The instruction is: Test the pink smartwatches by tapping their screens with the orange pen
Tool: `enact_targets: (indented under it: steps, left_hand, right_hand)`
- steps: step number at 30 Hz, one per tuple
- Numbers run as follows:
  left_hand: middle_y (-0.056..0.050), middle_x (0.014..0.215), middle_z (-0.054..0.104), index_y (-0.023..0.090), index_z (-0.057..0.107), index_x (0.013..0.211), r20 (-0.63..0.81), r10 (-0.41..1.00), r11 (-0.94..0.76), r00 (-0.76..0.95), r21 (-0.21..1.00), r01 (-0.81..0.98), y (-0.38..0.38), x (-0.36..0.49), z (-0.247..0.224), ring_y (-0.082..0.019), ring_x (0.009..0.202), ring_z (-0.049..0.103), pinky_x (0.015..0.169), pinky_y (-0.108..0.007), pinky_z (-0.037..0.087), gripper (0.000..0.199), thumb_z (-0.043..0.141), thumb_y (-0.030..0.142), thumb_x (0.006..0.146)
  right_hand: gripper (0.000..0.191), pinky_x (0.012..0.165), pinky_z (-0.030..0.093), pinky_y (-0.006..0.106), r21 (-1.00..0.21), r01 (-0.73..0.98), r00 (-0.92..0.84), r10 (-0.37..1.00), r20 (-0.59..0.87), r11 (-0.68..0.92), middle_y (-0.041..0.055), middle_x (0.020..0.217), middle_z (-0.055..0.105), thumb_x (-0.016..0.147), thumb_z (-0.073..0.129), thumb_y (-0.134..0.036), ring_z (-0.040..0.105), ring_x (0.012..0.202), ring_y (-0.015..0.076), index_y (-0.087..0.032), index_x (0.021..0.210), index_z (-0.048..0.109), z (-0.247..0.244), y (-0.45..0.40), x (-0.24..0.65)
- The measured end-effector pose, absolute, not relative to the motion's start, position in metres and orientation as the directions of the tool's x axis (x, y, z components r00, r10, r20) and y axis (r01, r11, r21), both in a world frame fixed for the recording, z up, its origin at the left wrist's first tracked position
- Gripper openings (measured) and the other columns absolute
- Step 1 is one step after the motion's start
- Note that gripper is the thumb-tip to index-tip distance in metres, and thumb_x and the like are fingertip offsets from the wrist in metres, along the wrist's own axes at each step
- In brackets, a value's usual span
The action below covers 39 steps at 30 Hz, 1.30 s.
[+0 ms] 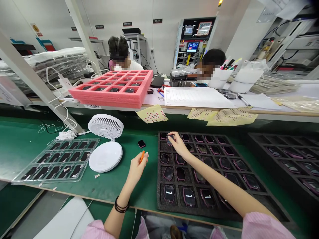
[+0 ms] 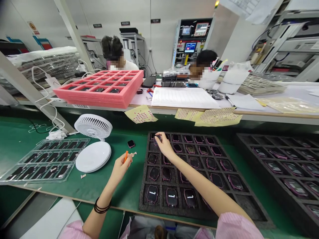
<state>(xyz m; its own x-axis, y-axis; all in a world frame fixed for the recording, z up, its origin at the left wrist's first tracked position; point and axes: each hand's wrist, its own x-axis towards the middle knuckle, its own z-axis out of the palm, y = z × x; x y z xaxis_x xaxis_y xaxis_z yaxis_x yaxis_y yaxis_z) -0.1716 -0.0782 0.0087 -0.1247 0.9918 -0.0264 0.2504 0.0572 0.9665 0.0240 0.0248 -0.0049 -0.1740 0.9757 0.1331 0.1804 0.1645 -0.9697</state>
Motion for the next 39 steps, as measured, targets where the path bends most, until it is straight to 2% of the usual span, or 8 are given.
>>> enact_targets:
  steps: [5,10,13,16,22,26,31,39]
  left_hand:
    - [-0.002,0.062,0.057,0.017,0.058,0.070,-0.054,0.995,0.098,-0.082,0.658,0.747,-0.078,-0.187,-0.003,-0.015,0.056,0.052,0.056,-0.025,0.030,0.029,0.046,0.035,0.090]
    - [-0.006,0.071,0.067,0.018,0.064,0.082,-0.110,0.988,0.148,-0.107,0.498,0.854,-0.078,-0.189,-0.011,-0.020,0.067,0.064,0.056,-0.025,0.031,0.025,0.045,0.030,0.093]
    - [-0.007,0.075,0.069,0.018,0.064,0.086,-0.139,0.982,0.179,-0.130,0.448,0.876,-0.077,-0.191,-0.013,-0.023,0.073,0.067,0.056,-0.025,0.032,0.024,0.045,0.030,0.094]
    - [-0.010,0.084,0.071,0.017,0.061,0.093,-0.147,0.977,0.204,-0.154,0.437,0.876,-0.075,-0.191,-0.013,-0.026,0.079,0.068,0.058,-0.026,0.035,0.022,0.047,0.034,0.094]
    - [-0.007,0.080,0.065,0.018,0.054,0.089,-0.031,0.991,0.113,-0.131,0.714,0.691,-0.079,-0.183,-0.006,-0.021,0.073,0.063,0.064,-0.027,0.040,0.026,0.035,0.035,0.095]
    - [0.003,0.062,0.047,0.018,0.058,0.089,0.031,0.992,-0.074,0.119,0.922,0.380,-0.084,-0.158,0.005,-0.012,0.056,0.044,0.055,-0.023,0.033,0.033,0.037,0.042,0.093]
    - [0.008,0.053,0.032,0.017,0.055,0.083,-0.059,0.977,0.054,0.205,0.998,0.028,-0.084,-0.127,0.017,-0.007,0.045,0.026,0.044,-0.020,0.020,0.041,0.044,0.056,0.088]
    - [0.010,0.047,0.031,0.016,0.051,0.071,-0.097,0.969,0.108,0.227,0.993,-0.037,-0.082,-0.120,0.023,-0.004,0.037,0.022,0.037,-0.019,0.016,0.047,0.048,0.061,0.084]
  right_hand:
    - [0.007,0.073,0.044,0.033,-0.773,0.564,-0.268,0.950,0.161,0.290,0.0009,0.074,0.059,0.080,0.055,-0.025,0.058,0.074,0.0203,-0.021,0.085,0.057,-0.029,0.047,0.024]
    - [0.006,0.088,0.037,0.045,-0.597,0.741,-0.214,0.951,0.222,0.306,0.0133,0.096,0.059,0.082,0.057,-0.023,0.051,0.102,0.0314,-0.018,0.083,0.061,-0.030,0.043,0.054]
    - [0.016,0.086,0.037,0.046,-0.376,0.899,-0.166,0.969,0.185,0.226,0.0183,0.095,0.059,0.086,0.057,-0.028,0.051,0.102,0.0353,-0.015,0.079,0.061,-0.032,0.043,0.078]
    - [0.022,0.080,0.041,0.042,-0.379,0.899,-0.189,0.975,0.117,0.220,0.0167,0.088,0.061,0.085,0.060,-0.034,0.055,0.096,0.0335,-0.016,0.073,0.059,-0.037,0.046,0.087]
    - [0.020,0.067,0.046,0.032,-0.601,0.730,-0.317,0.940,0.126,0.326,0.0033,0.075,0.061,0.085,0.058,-0.039,0.058,0.073,0.0198,-0.021,0.077,0.056,-0.031,0.039,0.074]
    - [0.031,0.045,0.037,0.023,-0.998,0.054,-0.342,0.940,0.005,0.025,-0.0015,0.070,0.059,0.081,0.061,-0.049,0.053,0.056,0.0142,-0.023,0.098,0.056,-0.008,0.009,0.051]
    - [0.030,0.039,0.029,0.019,-0.850,-0.405,-0.401,0.901,-0.165,-0.336,-0.0055,0.062,0.056,0.073,0.073,-0.042,0.046,0.042,0.0072,-0.021,0.087,0.056,0.025,-0.029,0.018]
    - [0.033,0.036,0.027,0.019,-0.810,-0.459,-0.412,0.895,-0.169,-0.364,-0.0077,0.047,0.050,0.074,0.073,-0.044,0.039,0.034,0.0061,-0.021,0.075,0.049,0.032,-0.038,0.010]
